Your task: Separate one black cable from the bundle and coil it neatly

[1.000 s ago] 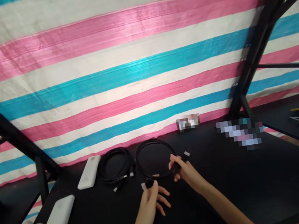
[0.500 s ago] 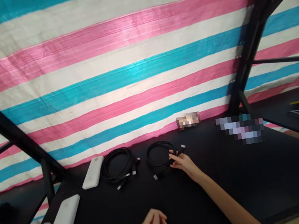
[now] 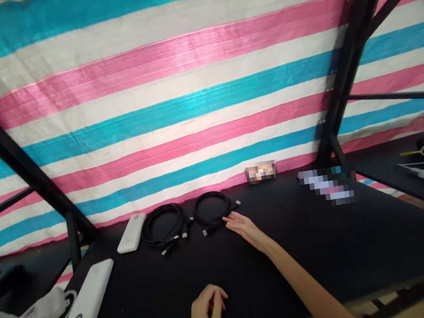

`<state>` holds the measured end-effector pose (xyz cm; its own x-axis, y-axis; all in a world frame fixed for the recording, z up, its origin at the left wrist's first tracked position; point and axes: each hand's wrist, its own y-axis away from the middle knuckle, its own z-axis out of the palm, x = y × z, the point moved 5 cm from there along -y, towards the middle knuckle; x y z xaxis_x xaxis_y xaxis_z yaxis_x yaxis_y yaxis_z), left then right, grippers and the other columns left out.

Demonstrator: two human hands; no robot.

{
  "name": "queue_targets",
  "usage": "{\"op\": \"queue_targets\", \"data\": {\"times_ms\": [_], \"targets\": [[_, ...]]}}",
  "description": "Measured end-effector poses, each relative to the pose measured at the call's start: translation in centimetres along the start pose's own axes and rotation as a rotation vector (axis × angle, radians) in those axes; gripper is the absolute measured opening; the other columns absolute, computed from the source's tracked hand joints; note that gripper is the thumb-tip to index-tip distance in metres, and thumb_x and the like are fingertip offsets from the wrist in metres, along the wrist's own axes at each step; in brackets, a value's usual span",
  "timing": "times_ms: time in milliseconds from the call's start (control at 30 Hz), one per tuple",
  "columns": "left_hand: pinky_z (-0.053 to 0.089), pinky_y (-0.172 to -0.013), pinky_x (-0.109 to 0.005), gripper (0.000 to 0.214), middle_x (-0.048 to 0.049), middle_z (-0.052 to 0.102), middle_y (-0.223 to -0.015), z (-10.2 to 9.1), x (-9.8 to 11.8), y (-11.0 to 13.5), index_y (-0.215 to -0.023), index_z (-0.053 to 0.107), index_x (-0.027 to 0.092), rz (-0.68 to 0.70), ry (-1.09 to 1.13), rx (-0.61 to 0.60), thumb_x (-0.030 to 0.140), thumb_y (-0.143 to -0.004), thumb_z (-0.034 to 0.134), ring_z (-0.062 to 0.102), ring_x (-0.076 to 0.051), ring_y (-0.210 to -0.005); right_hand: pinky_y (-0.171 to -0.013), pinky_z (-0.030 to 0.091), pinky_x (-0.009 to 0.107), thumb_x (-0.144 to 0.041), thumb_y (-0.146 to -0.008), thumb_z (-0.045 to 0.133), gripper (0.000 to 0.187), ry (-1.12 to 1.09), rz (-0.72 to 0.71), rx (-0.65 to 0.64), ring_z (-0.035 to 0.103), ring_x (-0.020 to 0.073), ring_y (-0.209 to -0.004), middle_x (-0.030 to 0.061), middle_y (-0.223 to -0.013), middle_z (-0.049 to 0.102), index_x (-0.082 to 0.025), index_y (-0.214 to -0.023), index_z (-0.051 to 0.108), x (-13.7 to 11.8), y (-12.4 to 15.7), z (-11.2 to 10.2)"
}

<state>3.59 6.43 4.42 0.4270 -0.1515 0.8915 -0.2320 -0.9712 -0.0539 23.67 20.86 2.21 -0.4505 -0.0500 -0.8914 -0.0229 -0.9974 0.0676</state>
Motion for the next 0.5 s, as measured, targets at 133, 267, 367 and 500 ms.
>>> {"op": "queue_targets", "data": {"times_ms": [133,267,367,500], "targets": [[0.037,-0.059,-0.024,0.042,-0.0009,0.055,-0.064,0.0,0.4,0.2,-0.075,0.063,0.019,0.011,-0.038,0.036,0.048,-0.092,0.038,0.052,-0.015,-0.062,-0.086,0.058,0.036,-0.019,-0.061,0.078,0.042,0.125,-0.052,0.072,0.065,0.0267,-0.11,0.0145,-0.122,0.067,-0.015,-0.103,0.069,0.0,-0.2,-0.8],[0.038,-0.06,-0.023,0.038,-0.0016,0.059,-0.068,0.0,0.9,0.4,-0.074,0.064,0.02,0.017,-0.099,0.073,0.044,-0.092,0.041,0.053,-0.015,-0.063,-0.048,0.059,0.026,-0.016,-0.06,0.076,0.019,0.336,-0.104,0.195,0.073,0.0207,-0.066,0.0076,-0.077,0.075,-0.015,-0.079,0.072,-1.1,-0.2,-3.0],[0.039,-0.061,-0.023,0.037,-0.0015,0.06,-0.069,-0.2,0.7,0.7,-0.069,0.062,0.021,0.015,-0.151,0.122,0.043,-0.091,0.043,0.054,-0.015,-0.062,-0.035,0.051,0.022,-0.016,-0.061,0.072,0.011,0.492,-0.143,0.276,0.066,0.015,-0.047,0.0019,-0.061,0.069,-0.016,-0.072,0.071,-2.7,0.0,-5.7],[0.039,-0.06,-0.024,0.04,-0.0006,0.06,-0.059,-1.5,-0.2,1.0,-0.058,0.06,0.022,-0.079,-0.29,0.213,0.044,-0.089,0.046,0.057,-0.016,-0.057,-0.039,0.051,0.021,-0.026,-0.064,0.07,0.016,0.688,-0.24,0.382,0.064,0.0135,-0.052,-0.0006,-0.066,0.067,-0.02,-0.078,0.071,-5.7,-0.2,-10.2]]}}
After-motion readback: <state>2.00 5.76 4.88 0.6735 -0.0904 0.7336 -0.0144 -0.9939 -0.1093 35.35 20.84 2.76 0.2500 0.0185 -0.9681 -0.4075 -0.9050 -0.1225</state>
